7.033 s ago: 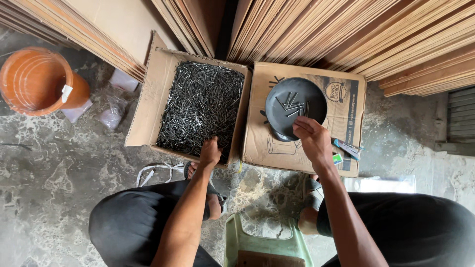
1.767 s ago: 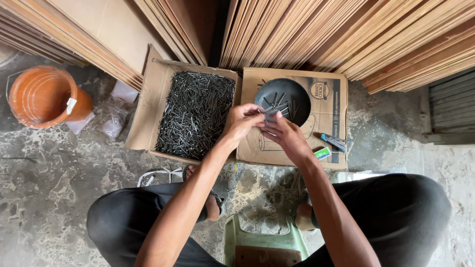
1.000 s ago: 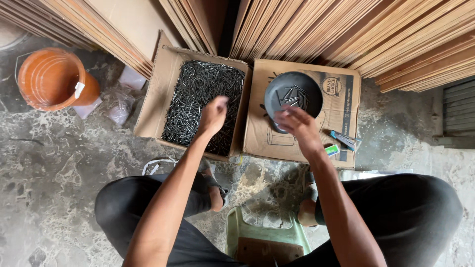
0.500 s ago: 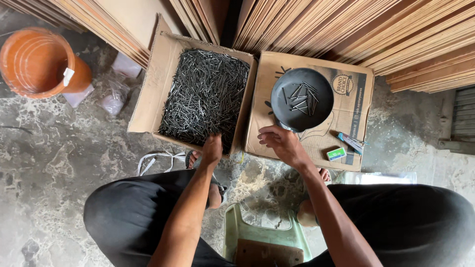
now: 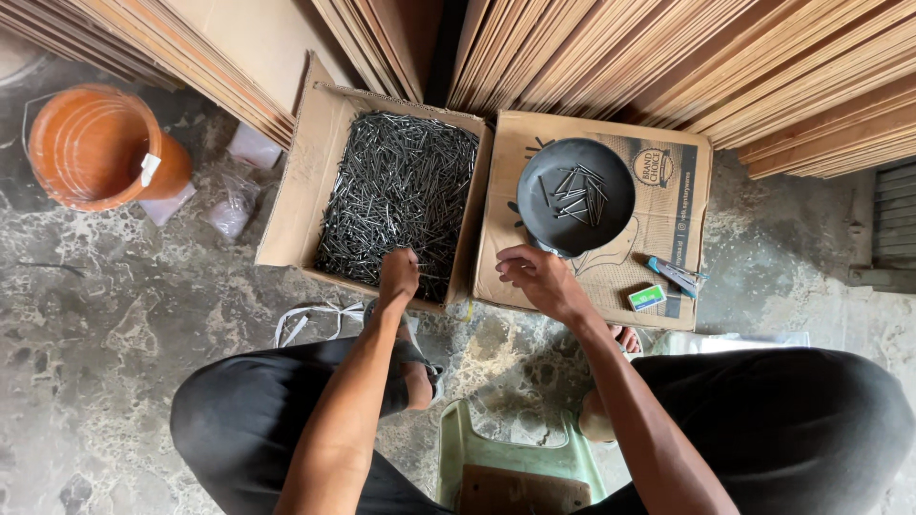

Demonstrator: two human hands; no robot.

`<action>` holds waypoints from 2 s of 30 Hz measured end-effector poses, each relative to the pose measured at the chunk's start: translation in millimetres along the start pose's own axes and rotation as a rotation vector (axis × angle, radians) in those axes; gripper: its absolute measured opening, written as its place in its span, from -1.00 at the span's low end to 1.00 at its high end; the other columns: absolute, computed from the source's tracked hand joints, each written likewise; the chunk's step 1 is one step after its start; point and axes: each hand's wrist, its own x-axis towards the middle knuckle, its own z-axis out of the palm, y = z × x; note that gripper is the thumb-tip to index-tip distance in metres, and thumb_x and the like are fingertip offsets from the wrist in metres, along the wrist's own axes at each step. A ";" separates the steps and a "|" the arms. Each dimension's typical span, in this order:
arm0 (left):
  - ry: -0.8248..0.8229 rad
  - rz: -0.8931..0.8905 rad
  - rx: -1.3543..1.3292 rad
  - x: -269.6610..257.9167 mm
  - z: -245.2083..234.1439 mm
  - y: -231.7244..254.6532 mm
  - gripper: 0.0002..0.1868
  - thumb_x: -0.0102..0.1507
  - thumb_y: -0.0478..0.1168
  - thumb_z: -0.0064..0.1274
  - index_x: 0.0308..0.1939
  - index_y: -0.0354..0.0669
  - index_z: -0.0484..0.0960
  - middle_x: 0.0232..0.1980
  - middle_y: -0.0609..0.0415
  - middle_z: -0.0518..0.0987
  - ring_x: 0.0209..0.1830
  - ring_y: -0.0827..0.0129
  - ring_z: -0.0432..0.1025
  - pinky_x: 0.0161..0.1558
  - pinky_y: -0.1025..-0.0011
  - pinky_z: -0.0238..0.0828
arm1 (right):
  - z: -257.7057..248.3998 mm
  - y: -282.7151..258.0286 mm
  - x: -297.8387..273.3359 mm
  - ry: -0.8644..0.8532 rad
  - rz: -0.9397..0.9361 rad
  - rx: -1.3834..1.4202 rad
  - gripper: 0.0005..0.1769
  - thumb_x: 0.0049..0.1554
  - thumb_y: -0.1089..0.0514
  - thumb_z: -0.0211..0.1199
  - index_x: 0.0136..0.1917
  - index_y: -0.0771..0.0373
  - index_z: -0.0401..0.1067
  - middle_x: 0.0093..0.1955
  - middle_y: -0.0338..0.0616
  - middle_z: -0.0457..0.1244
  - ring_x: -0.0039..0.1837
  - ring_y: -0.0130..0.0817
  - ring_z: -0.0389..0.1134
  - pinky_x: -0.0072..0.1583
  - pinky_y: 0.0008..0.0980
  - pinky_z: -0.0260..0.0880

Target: The person sits on a small stool and repeatedly picks up nails from a cardboard box with their left hand, then transfers them into a metal bowl with their right hand. The task continues throughout the clip with the bowl gradually filling with nails.

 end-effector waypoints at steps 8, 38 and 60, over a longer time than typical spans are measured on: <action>-0.038 0.058 0.068 -15.2 -55.6 54.6 -0.87 0.12 -0.52 -0.07 -0.28 -0.39 0.53 -0.25 -0.28 0.53 -0.18 -0.07 0.46 -0.17 0.13 0.42 | 0.3 7.4 2.8 -0.015 -0.028 -0.031 -0.69 0.04 0.28 0.03 0.07 0.31 0.38 -0.04 0.14 0.30 0.02 -0.16 0.37 0.06 -0.31 0.38; -0.240 0.035 -0.159 -22.8 -89.6 120.2 -0.74 0.22 -0.24 -0.03 -0.01 -0.14 0.48 -0.18 -0.07 0.51 -0.35 0.34 0.47 -0.27 0.49 0.45 | -15.3 -19.0 -5.2 0.274 0.089 0.385 -0.61 0.19 -0.04 -0.04 -0.01 0.35 0.31 -0.29 -0.07 0.25 -0.31 -0.42 0.25 -0.19 -0.45 0.31; -0.096 0.082 0.256 -9.5 53.2 -19.2 -0.65 0.15 -0.30 -0.02 0.01 -0.35 0.41 -0.08 -0.27 0.42 -0.07 -0.08 0.39 -0.11 0.15 0.41 | -26.3 -19.8 -6.0 0.266 0.082 0.243 -0.49 0.16 0.01 0.01 0.23 0.44 0.21 -0.03 0.26 0.28 -0.06 -0.09 0.38 -0.01 -0.28 0.33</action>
